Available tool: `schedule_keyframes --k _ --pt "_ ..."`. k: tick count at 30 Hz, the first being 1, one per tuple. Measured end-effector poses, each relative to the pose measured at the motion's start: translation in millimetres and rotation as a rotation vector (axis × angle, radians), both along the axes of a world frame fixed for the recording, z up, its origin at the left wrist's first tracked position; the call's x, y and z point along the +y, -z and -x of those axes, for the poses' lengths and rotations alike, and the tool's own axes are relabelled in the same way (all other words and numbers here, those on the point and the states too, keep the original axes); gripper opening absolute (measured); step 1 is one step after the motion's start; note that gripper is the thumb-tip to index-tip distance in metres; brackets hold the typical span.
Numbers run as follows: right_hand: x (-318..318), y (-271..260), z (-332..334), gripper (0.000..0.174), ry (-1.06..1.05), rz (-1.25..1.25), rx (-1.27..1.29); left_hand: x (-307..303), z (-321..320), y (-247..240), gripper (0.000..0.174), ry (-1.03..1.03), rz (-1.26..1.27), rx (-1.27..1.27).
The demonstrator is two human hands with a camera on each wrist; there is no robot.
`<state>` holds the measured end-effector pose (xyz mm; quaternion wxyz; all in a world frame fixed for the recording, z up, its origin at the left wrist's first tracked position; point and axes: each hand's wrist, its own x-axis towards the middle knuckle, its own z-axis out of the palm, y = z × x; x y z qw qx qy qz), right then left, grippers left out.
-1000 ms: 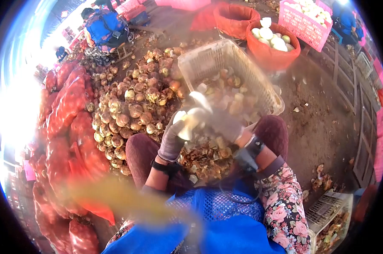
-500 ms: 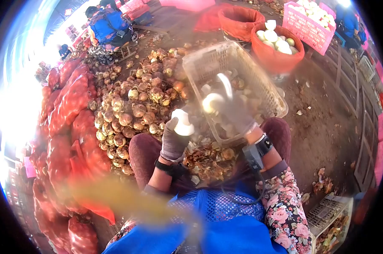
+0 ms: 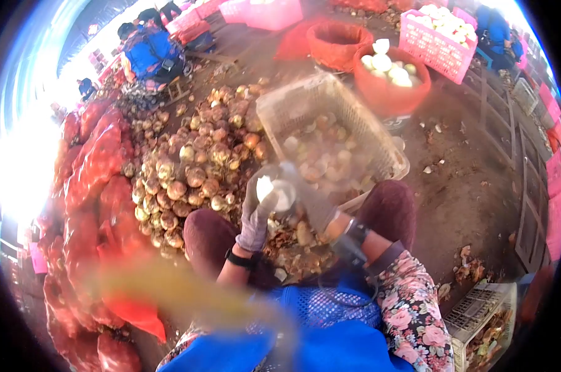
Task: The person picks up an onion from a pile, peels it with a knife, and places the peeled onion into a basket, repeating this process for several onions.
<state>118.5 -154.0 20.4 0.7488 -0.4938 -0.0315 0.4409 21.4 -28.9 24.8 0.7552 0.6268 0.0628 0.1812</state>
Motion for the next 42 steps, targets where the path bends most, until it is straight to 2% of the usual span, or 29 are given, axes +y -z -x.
schedule_keyframes --k 2,3,4,6,8,11,15,18,19,22,24,26,28,30,31,32,35,38,39,40,41,42 --pt "-6 12 3 0.037 -0.112 0.169 -0.058 2 -2 1 0.063 0.05 0.027 -0.059" --pt "-10 17 7 0.038 -0.076 0.187 -0.03 8 -4 15 0.067 0.076 0.053 -0.039" --pt "-12 22 12 0.039 -0.041 0.202 0.0 10 -2 16 0.072 -0.008 -0.068 -0.018" --pt "-10 44 5 0.039 -0.006 0.265 0.123 10 0 7 0.074 -0.069 0.103 -0.046" --pt "-8 15 2 0.032 0.076 0.195 0.185 14 7 -9 0.07 -0.114 0.183 -0.036" --pt "-20 31 -60 0.031 0.049 0.28 -0.297 21 7 -8 0.06 -0.196 0.207 -0.074" --pt "7 -9 -107 0.031 0.179 0.304 -0.306 16 5 -4 0.056 -0.199 0.237 -0.089" --pt "37 -26 -118 0.031 0.184 0.322 -0.275 22 14 -18 0.054 -0.213 0.231 -0.144" --pt "48 -27 -118 0.031 0.168 0.321 -0.254 25 20 -27 0.053 -0.245 0.232 -0.185" --pt "74 -30 -103 0.033 0.116 0.309 -0.173 54 48 -51 0.051 -0.372 0.008 -0.304" --pt "82 -27 -81 0.034 0.059 0.262 -0.121 73 71 -53 0.057 -0.525 0.072 -0.323" --pt "79 -26 -43 0.033 -0.039 0.117 -0.12 106 108 -41 0.045 -0.526 0.192 -0.369" --pt "64 -25 8 0.032 -0.167 -0.071 -0.119 144 147 -9 0.044 -0.691 0.029 -0.269" --pt "51 4 16 0.032 -0.301 -0.029 -0.496 163 188 33 0.038 -0.954 -0.002 -0.08" --pt "44 18 19 0.032 -0.34 -0.012 -0.684 170 205 52 0.035 -1.037 0.07 -0.032" --pt "38 24 12 0.032 -0.388 -0.124 -0.345 175 230 76 0.032 -1.116 0.145 0.009" --pt "41 33 -1 0.034 -0.345 -0.284 0.677 188 329 214 0.025 -1.281 0.305 0.175" --pt "52 -5 23 0.049 -0.245 -0.161 0.524 153 387 287 0.022 -1.455 0.464 0.317" --pt "56 -16 30 0.051 -0.213 -0.163 0.608 137 401 311 0.021 -1.508 0.52 0.287" --pt "65 -22 34 0.05 -0.2 -0.165 0.646 133 440 382 0.022 -1.524 0.452 0.547" --pt "72 -26 36 0.05 -0.205 -0.165 0.659 116 450 391 0.02 -1.48 0.401 0.644" --pt "83 -28 36 0.05 -0.223 -0.177 0.64 108 438 371 0.02 -1.497 0.536 0.639"
